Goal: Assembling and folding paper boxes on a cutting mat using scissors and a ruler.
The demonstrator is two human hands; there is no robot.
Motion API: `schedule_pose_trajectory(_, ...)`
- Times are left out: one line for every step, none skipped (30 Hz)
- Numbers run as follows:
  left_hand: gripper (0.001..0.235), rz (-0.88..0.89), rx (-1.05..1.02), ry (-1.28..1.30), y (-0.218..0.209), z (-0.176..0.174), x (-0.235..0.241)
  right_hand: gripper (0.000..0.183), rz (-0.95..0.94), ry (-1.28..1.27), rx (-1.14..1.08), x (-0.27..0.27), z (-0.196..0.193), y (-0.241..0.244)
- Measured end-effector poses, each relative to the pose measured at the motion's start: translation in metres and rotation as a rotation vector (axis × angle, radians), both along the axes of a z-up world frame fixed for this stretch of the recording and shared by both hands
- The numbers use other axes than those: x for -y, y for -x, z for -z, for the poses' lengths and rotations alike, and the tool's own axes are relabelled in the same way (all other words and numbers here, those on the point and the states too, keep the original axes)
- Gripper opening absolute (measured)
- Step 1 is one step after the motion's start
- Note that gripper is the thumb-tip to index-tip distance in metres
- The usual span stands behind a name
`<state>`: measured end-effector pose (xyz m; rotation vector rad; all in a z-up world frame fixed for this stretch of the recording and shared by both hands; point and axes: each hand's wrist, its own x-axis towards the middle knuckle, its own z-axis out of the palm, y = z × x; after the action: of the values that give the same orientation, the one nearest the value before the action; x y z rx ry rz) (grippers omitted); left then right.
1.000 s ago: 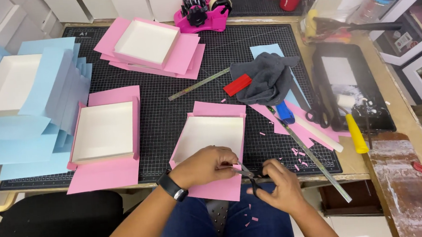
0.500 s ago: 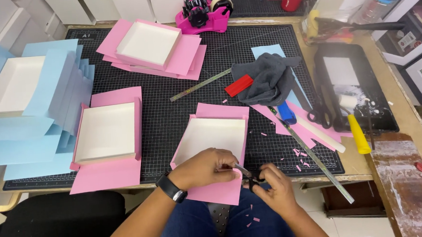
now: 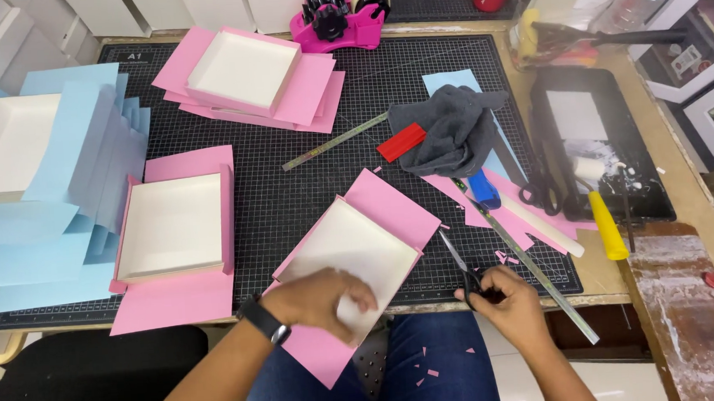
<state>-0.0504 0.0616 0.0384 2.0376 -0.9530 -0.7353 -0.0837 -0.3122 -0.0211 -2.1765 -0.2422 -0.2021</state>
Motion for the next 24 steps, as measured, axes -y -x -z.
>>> schedule_pose_trajectory(0.057, -0.045, -0.116, 0.084, -0.009, -0.015, 0.001, 0.038, 0.003, 0.020, -0.037, 0.005, 0.001, -0.004)
schedule_pose_trajectory(0.057, -0.043, -0.114, 0.085, -0.017, -0.015, 0.011, 0.038, 0.005, 0.020, -0.035, 0.004, -0.003, -0.007)
schedule_pose_trajectory(0.027, -0.150, 0.106, 0.193, -0.024, -0.015, 0.022, 0.040, -0.013, 0.037, -0.082, 0.004, -0.008, -0.007)
schedule_pose_trajectory(0.018, -0.255, 0.328, 0.302, -0.031, -0.014, 0.034, 0.041, -0.032, 0.055, -0.128, 0.005, -0.012, -0.008)
schedule_pose_trajectory(0.018, -0.252, 0.328, 0.305, -0.039, -0.004, 0.043, 0.041, -0.028, 0.057, -0.127, 0.007, -0.009, -0.009)
schedule_pose_trajectory(0.019, -0.248, 0.425, 0.374, -0.047, 0.006, 0.053, 0.038, -0.035, 0.091, -0.158, 0.009, -0.006, -0.010)
schedule_pose_trajectory(0.043, -0.246, 0.519, 0.443, -0.053, 0.017, 0.063, 0.035, -0.045, 0.126, -0.192, 0.012, -0.003, -0.009)
schedule_pose_trajectory(0.043, -0.247, 0.516, 0.446, -0.056, 0.030, 0.070, 0.035, -0.044, 0.129, -0.195, 0.015, -0.001, -0.007)
schedule_pose_trajectory(0.054, -0.223, 0.534, 0.410, -0.061, 0.042, 0.077, 0.033, -0.035, 0.115, -0.234, 0.017, 0.001, -0.005)
schedule_pose_trajectory(0.069, -0.199, 0.553, 0.375, -0.065, 0.054, 0.084, 0.031, -0.026, 0.101, -0.273, 0.019, 0.004, -0.004)
schedule_pose_trajectory(0.069, -0.201, 0.549, 0.376, -0.065, 0.056, 0.085, 0.031, -0.026, 0.103, -0.278, 0.020, 0.004, -0.003)
schedule_pose_trajectory(0.063, -0.215, 0.463, 0.392, -0.065, 0.057, 0.087, 0.030, -0.037, 0.118, -0.288, 0.022, 0.004, -0.002)
schedule_pose_trajectory(0.059, -0.226, 0.380, 0.407, -0.067, 0.057, 0.088, 0.030, -0.046, 0.131, -0.297, 0.023, 0.003, -0.002)
schedule_pose_trajectory(0.059, -0.225, 0.377, 0.407, -0.065, 0.058, 0.088, 0.030, -0.044, 0.131, -0.299, 0.021, 0.000, -0.001)
schedule_pose_trajectory(0.057, -0.240, 0.342, 0.444, -0.066, 0.058, 0.089, 0.035, -0.056, 0.131, -0.291, 0.020, -0.003, 0.000)
schedule_pose_trajectory(0.056, -0.254, 0.306, 0.480, -0.065, 0.058, 0.089, 0.040, -0.068, 0.131, -0.282, 0.019, -0.005, 0.000)
schedule_pose_trajectory(0.056, -0.255, 0.304, 0.481, -0.066, 0.060, 0.088, 0.040, -0.067, 0.132, -0.284, 0.019, -0.007, 0.000)
schedule_pose_trajectory(0.058, -0.233, 0.322, 0.454, -0.066, 0.061, 0.088, 0.038, -0.086, 0.129, -0.284, 0.019, -0.009, 0.001)
schedule_pose_trajectory(0.061, -0.213, 0.341, 0.426, -0.067, 0.063, 0.086, 0.037, -0.108, 0.125, -0.284, 0.018, -0.010, 0.000)
schedule_pose_trajectory(0.061, -0.216, 0.341, 0.426, -0.068, 0.063, 0.085, 0.037, -0.111, 0.127, -0.284, 0.016, -0.015, 0.001)
schedule_pose_trajectory(0.059, -0.187, 0.291, 0.430, -0.070, 0.064, 0.083, 0.039, -0.085, 0.184, -0.342, 0.015, -0.020, 0.002)
schedule_pose_trajectory(0.057, -0.159, 0.241, 0.433, -0.071, 0.064, 0.081, 0.042, -0.060, 0.241, -0.399, 0.013, -0.024, 0.003)
schedule_pose_trajectory(0.057, -0.159, 0.241, 0.433, -0.068, 0.051, 0.081, 0.042, -0.060, 0.242, -0.400, 0.011, -0.028, 0.004)
schedule_pose_trajectory(0.057, -0.183, 0.171, 0.391, -0.065, 0.038, 0.080, 0.043, -0.058, 0.319, -0.424, 0.009, -0.032, 0.005)
